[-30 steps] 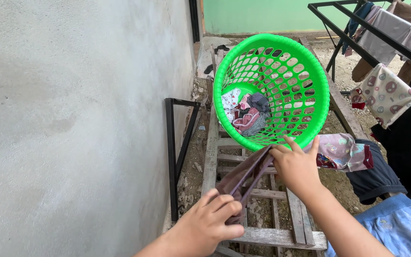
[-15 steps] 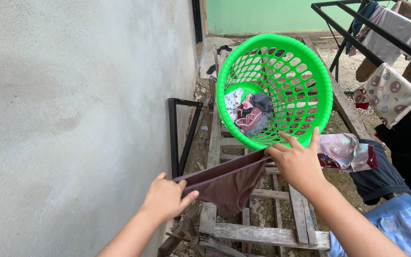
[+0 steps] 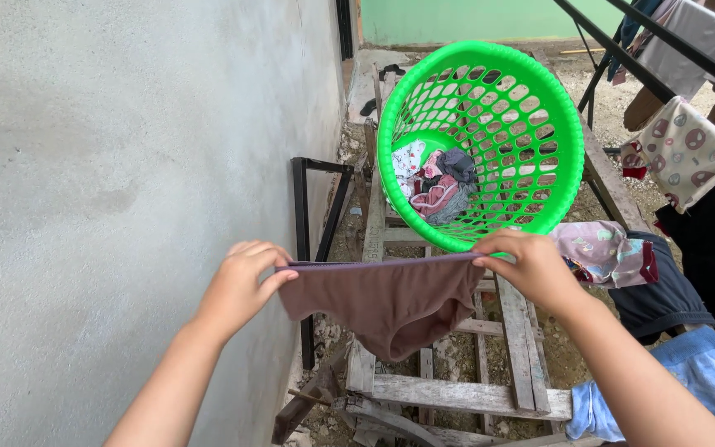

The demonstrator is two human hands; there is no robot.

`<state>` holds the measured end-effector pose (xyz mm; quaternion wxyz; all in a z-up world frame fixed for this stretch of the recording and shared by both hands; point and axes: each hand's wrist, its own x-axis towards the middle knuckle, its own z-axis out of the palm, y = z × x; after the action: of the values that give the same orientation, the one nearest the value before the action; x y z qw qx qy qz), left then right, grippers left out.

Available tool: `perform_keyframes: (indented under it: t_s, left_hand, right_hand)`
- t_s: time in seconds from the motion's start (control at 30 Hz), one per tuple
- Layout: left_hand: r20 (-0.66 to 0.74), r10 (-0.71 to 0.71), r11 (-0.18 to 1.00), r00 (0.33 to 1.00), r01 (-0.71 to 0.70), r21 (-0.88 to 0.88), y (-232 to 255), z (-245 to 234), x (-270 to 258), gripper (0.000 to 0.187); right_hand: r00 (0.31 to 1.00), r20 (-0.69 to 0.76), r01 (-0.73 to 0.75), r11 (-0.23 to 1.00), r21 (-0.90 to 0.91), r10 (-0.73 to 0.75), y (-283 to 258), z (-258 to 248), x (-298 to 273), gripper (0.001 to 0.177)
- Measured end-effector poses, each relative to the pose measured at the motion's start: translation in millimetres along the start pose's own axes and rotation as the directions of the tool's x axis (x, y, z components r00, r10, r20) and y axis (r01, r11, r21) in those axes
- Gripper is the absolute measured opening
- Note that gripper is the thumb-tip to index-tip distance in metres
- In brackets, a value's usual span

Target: Sorting various items of laundry from a green plastic basket near a drying rack.

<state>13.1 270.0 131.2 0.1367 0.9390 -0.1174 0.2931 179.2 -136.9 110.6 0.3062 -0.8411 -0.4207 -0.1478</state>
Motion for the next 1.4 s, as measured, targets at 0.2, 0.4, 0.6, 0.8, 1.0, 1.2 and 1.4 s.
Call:
perform_keyframes:
  t_s: [0.2, 0.4, 0.6, 0.8, 1.0, 1.2, 1.4]
  left_hand:
    - [0.157, -0.408, 0.821, 0.899, 0.437, -0.367, -12.3, 38.4, 8.9, 0.020]
    - [0.131, -0.310, 0.931, 0.942, 0.328, -0.159, -23.5, 60.5, -21.0, 0.019]
    - [0.519, -0.308, 0.951, 0.797, 0.276, 0.140, -56.8, 164.9, -166.8, 0.022]
    - [0.807, -0.380, 0.899, 0.453, 0.386, 0.206, -75.2, 219.8, -247.8, 0.018]
    - [0.652, -0.311, 0.937, 0.691, 0.337, 0.090, -72.5, 197.5, -146.2, 0.016]
    - [0.150, 0.153, 0.942, 0.977, -0.098, -0.320, 38.8, 165.9, 44.2, 0.007]
    - [0.061, 0.254, 0.914, 0.965, -0.219, -0.340, 81.6, 252.6, 160.6, 0.004]
  right_hand:
    - [0.988, -0.026, -0.147, 0.982, 0.121, 0.151, 2.6, 32.6, 15.9, 0.022]
    - [0.999, -0.050, -0.014, 0.995, 0.103, 0.019, -14.0, 49.2, -17.2, 0.022]
    - [0.943, 0.329, -0.137, 0.959, 0.250, 0.049, -14.5, 164.6, -121.1, 0.021]
    - [0.792, 0.609, -0.231, 0.941, 0.247, 0.034, -15.1, 220.6, -182.3, 0.023]
    - [0.781, 0.614, -0.316, 0.921, 0.229, 0.116, -8.5, 178.6, -165.0, 0.016]
    - [0.868, 0.400, -0.394, 0.899, 0.191, 0.295, 15.6, 113.6, -116.8, 0.019]
    - [0.956, 0.073, -0.283, 0.958, -0.040, 0.286, 54.7, 59.5, -48.5, 0.052]
